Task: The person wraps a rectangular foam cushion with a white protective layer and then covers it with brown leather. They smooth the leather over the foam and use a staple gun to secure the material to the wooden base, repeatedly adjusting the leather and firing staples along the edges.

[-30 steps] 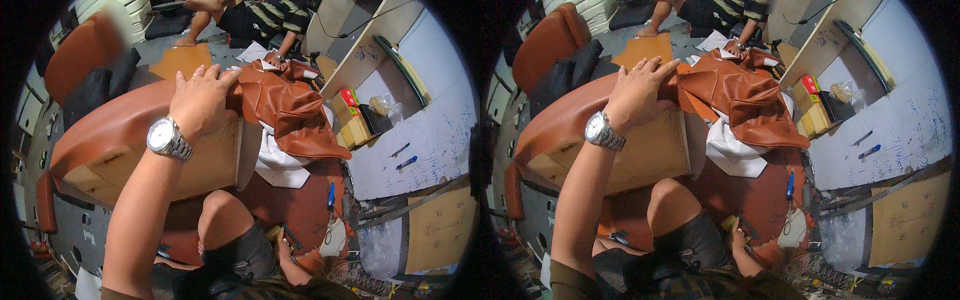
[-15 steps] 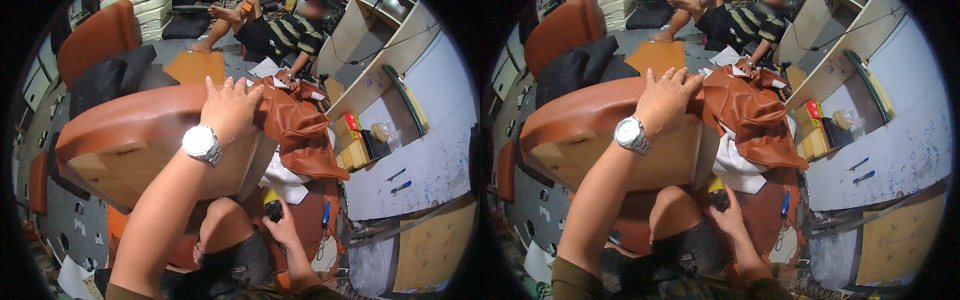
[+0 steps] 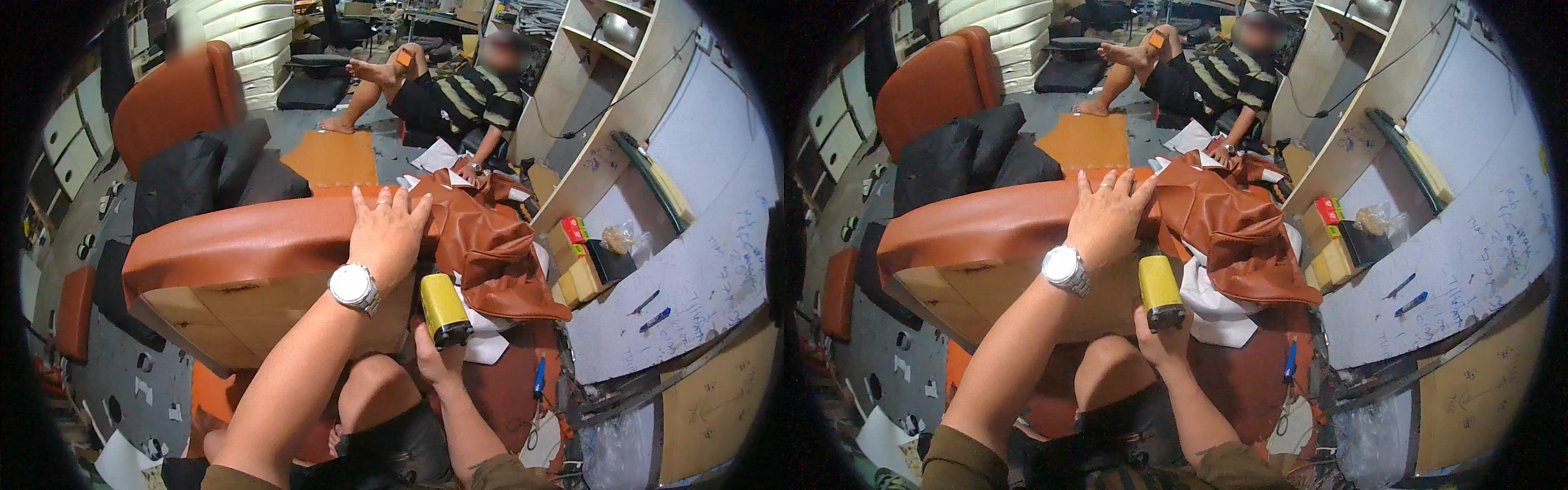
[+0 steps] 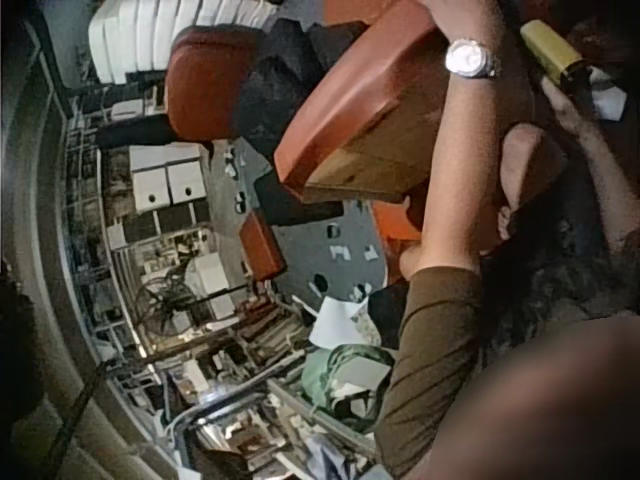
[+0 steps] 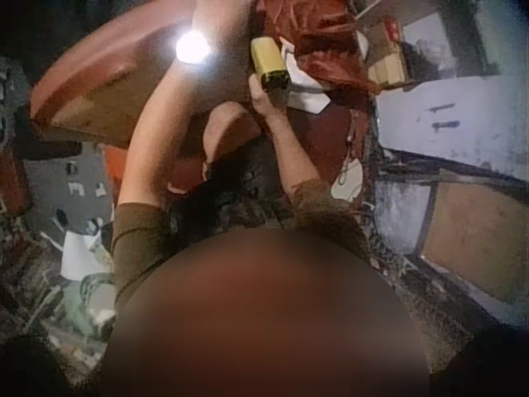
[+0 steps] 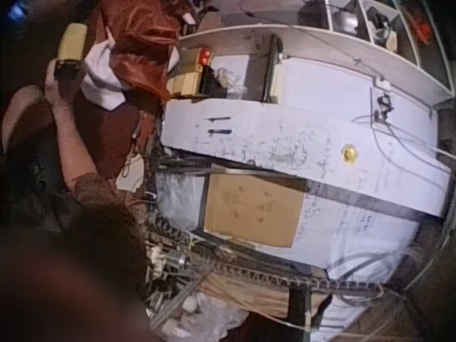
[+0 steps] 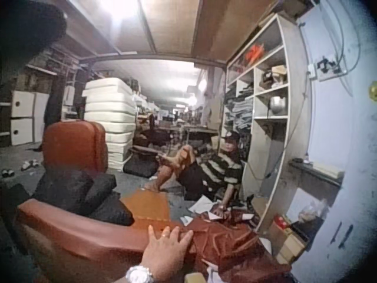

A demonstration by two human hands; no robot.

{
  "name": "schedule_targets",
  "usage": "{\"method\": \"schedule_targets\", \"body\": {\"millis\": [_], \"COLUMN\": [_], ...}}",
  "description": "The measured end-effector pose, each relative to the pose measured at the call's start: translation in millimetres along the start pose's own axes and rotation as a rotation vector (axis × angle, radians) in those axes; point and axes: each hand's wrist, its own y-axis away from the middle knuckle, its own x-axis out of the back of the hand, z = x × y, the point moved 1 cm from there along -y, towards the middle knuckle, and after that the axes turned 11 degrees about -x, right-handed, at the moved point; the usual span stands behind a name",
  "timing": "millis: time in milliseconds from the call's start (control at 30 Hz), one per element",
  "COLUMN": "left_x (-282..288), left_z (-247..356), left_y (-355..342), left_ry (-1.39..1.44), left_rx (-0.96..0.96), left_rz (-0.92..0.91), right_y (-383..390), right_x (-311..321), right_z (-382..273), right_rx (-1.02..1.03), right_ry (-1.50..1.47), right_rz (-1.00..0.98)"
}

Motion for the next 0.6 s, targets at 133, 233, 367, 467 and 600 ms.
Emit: {"method": "schedule_targets", "body": {"millis": [133, 233, 367, 467, 600], "left_x": [-1, 5, 20, 26, 28], "left_z": [0, 6, 27, 46, 69], "left_y": [1, 5, 18, 32, 56], "left_ry": [0.008, 0.050, 0.035, 0.060, 0.081], "left_rx": [0.008, 0.031, 0.062, 0.063, 0.055], "left_rz": [0.005, -0.084, 0.004, 0.047, 0.179], "right_y": [19, 44, 95, 157, 193], "right_x": [14, 36, 89, 125, 151], "right_z": [34, 81, 160, 201, 209], "right_rx": [-0.269, -0.470, -0.559, -0.773, -0.907], "right_ry": [-0.099, -0.094, 0.321, 0.559, 0.712], "right_rz": [-0.076, -0.075, -0.254, -0.432, -0.472]}}
